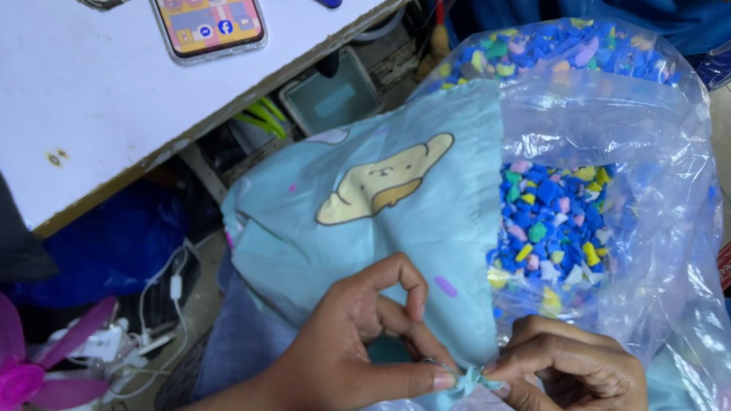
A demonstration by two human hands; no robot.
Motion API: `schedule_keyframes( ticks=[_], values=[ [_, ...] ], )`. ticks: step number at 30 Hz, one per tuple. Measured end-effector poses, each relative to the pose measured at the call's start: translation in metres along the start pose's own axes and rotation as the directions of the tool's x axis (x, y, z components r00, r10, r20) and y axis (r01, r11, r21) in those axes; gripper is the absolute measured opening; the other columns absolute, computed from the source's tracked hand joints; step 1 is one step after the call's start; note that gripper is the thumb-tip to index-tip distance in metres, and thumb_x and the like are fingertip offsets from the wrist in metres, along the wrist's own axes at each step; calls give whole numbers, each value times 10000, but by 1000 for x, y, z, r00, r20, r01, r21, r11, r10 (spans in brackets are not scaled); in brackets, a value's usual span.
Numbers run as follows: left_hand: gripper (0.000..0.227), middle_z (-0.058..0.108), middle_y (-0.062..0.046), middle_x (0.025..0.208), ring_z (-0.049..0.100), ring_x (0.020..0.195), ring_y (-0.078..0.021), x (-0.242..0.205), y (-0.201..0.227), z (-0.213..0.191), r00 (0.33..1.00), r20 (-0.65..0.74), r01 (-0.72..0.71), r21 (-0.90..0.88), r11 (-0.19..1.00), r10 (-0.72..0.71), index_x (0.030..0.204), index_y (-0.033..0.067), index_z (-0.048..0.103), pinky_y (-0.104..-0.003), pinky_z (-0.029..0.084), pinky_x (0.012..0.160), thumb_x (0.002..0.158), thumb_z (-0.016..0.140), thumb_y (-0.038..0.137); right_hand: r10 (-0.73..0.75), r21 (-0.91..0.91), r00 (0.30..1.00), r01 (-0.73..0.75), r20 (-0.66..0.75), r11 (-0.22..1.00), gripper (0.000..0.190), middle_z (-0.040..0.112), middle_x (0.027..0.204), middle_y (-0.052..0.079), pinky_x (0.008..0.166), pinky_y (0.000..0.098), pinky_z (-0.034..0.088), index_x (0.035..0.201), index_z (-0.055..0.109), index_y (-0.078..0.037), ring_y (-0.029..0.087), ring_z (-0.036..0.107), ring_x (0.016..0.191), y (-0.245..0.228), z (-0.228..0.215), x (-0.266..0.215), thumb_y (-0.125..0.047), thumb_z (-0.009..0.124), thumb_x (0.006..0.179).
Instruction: Stuffing a small fabric pillowcase with colorful foam pieces from a large plastic bag at a sewing workstation.
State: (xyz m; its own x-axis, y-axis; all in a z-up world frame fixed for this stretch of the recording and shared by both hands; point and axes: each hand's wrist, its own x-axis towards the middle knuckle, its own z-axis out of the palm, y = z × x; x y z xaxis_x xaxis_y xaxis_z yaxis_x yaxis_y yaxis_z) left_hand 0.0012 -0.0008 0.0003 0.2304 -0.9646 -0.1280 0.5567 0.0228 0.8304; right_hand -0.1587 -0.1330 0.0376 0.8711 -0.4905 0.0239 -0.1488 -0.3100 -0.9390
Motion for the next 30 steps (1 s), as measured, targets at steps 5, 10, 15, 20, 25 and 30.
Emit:
schedule_keyframes(
  ticks=[5, 10, 15, 20, 25, 30],
  values=[
    [381, 708, -130, 764, 678, 726, -135, 1, 1, 0, 999, 27, 30, -51, 998, -28, 857, 105, 390, -270, 533, 730, 731, 746, 57, -20, 24, 999, 19, 41, 1000, 97, 645, 602, 52, 510, 236, 442, 702, 704, -66, 134, 576, 522, -1, -1, 5, -118, 658, 769],
    [395, 701, -133, 755, 674, 711, -142, 3, 0, -1, 999, 45, 30, -52, 998, -27, 871, 101, 383, -266, 532, 723, 729, 749, 57, -63, 29, 994, 61, 89, 998, 99, 661, 615, 51, 524, 245, 451, 719, 697, -73, 142, 569, 526, -1, -2, 8, -127, 646, 785],
    [448, 701, -126, 773, 627, 660, -101, 7, -10, -2, 998, 35, 48, -91, 995, -45, 910, 108, 354, -227, 464, 640, 724, 757, 50, -34, 39, 999, 33, 16, 999, 62, 617, 613, 57, 491, 233, 424, 718, 697, -58, 136, 561, 521, 4, 4, 4, -100, 677, 759],
    [457, 694, -134, 785, 629, 661, -121, 5, -8, -4, 999, -31, 30, -121, 992, -34, 948, 107, 362, -244, 513, 660, 725, 746, -3, -61, -57, 994, 56, -91, 997, 34, 630, 631, 58, 529, 223, 438, 732, 694, -47, 142, 569, 562, 2, 7, 1, -65, 672, 751],
    [465, 668, -128, 795, 619, 666, -133, 3, -7, -5, 998, -54, -40, -78, 996, 36, 977, 106, 334, -257, 513, 685, 742, 723, 8, -117, -208, 988, 94, -99, 974, 53, 629, 662, 57, 560, 228, 442, 765, 688, -52, 141, 559, 564, -2, 6, 1, -91, 652, 767],
    [455, 681, -144, 800, 633, 662, -145, 1, -5, -4, 995, -84, -59, -58, 997, 54, 968, 109, 341, -259, 519, 673, 733, 723, 33, -167, -250, 984, 147, -61, 957, 54, 631, 669, 56, 574, 241, 443, 783, 684, -32, 148, 549, 565, -9, 7, 3, -62, 644, 763]
  ],
)
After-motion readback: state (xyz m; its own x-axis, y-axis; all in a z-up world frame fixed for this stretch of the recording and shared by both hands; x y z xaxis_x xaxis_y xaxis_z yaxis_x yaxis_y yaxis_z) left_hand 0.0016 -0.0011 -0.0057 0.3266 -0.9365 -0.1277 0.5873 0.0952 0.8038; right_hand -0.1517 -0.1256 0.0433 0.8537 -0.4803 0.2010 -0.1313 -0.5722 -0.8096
